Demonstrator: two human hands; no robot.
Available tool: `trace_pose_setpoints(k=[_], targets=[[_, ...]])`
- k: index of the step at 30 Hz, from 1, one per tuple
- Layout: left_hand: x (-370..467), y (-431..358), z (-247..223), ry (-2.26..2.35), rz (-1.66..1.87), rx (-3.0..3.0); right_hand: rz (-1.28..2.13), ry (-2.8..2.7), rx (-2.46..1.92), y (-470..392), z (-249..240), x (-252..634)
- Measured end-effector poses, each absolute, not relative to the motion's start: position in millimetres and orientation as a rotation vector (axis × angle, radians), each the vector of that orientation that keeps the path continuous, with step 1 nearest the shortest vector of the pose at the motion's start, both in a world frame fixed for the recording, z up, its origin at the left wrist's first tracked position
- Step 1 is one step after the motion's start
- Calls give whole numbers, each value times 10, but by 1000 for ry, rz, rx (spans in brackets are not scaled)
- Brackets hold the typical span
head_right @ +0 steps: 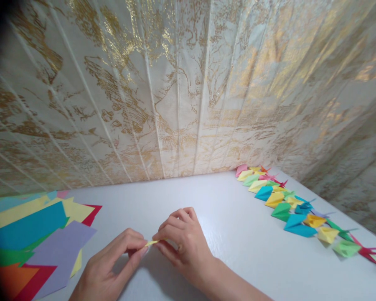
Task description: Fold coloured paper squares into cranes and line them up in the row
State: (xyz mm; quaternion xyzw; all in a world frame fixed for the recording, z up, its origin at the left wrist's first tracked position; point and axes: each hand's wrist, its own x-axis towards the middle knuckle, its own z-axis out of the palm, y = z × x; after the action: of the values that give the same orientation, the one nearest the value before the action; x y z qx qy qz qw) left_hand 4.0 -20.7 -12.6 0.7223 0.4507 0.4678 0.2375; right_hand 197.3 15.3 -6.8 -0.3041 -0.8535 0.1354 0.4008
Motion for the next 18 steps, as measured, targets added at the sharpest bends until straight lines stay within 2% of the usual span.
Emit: trace_pose_setpoints(k=[5,9,18], targets=[[-60,-166,-133,1187,1202,2394,227,-2168,-737,148,-112,1943],[-79,-156,-145,1170,1185,2419,269,-2157,-744,122,-93,1932],[-23,-167,-119,1278,1024,1985,764,-2096,-1015,109,16,1940]])
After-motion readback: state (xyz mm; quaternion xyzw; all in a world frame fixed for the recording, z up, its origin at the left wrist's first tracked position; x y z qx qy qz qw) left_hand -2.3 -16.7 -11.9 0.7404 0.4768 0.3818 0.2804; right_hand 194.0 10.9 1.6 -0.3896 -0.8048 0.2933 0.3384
